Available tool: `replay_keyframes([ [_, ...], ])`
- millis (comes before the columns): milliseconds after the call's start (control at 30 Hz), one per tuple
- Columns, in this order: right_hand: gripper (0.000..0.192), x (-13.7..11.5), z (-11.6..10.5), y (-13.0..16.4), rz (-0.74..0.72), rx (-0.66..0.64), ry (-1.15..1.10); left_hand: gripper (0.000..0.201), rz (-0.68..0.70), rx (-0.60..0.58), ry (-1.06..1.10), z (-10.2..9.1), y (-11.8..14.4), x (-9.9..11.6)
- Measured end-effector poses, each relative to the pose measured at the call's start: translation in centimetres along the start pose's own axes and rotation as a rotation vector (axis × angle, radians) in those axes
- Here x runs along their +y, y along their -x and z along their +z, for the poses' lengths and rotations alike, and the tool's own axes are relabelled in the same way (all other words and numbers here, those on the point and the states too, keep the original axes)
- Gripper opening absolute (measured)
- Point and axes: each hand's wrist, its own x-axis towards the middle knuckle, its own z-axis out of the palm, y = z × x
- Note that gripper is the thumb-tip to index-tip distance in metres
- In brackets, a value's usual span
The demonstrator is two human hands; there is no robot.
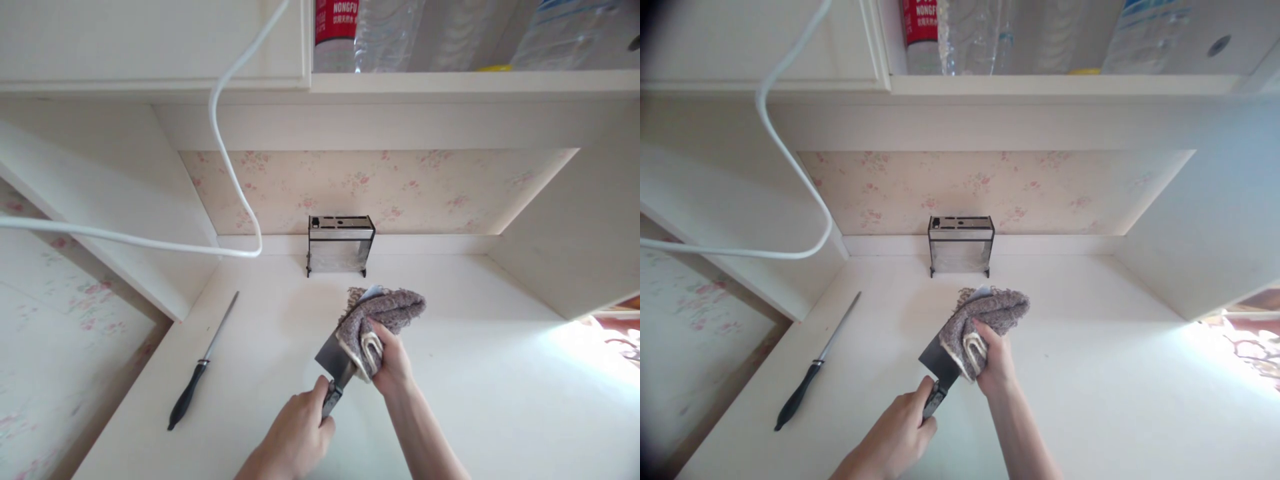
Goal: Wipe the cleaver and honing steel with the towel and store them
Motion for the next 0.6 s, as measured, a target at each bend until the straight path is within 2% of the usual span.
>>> replay_keyframes([
  [167,0.021,-2.2,-1.1,-0.8,0.006,0.028,0.000,0.034,0.023,-0.009,-0.094,-0.6,0.7,-0.2],
  [267,0.020,-3.4,-1.8,-1.2,-0.074,0.043,-0.007,0.028,0.043,0.013,-0.085,-0.7,0.9,-0.3],
  [333,0.020,-5.1,-2.5,-1.6,-0.190,0.057,-0.044,0.019,0.051,0.039,-0.034,-0.9,1.1,-0.7],
  [400,0.022,-7.4,-3.8,-2.2,-0.348,0.073,-0.116,0.011,0.042,0.062,0.079,-1.5,1.4,-1.5],
  [500,0.027,-10.1,-7.0,-2.9,-0.503,0.065,-0.210,0.028,0.014,0.035,0.350,-2.4,1.9,-3.3],
  [600,0.028,-9.7,-10.2,-3.1,-0.476,-0.006,-0.225,0.037,0.027,-0.154,0.751,-2.5,2.1,-4.8],
])
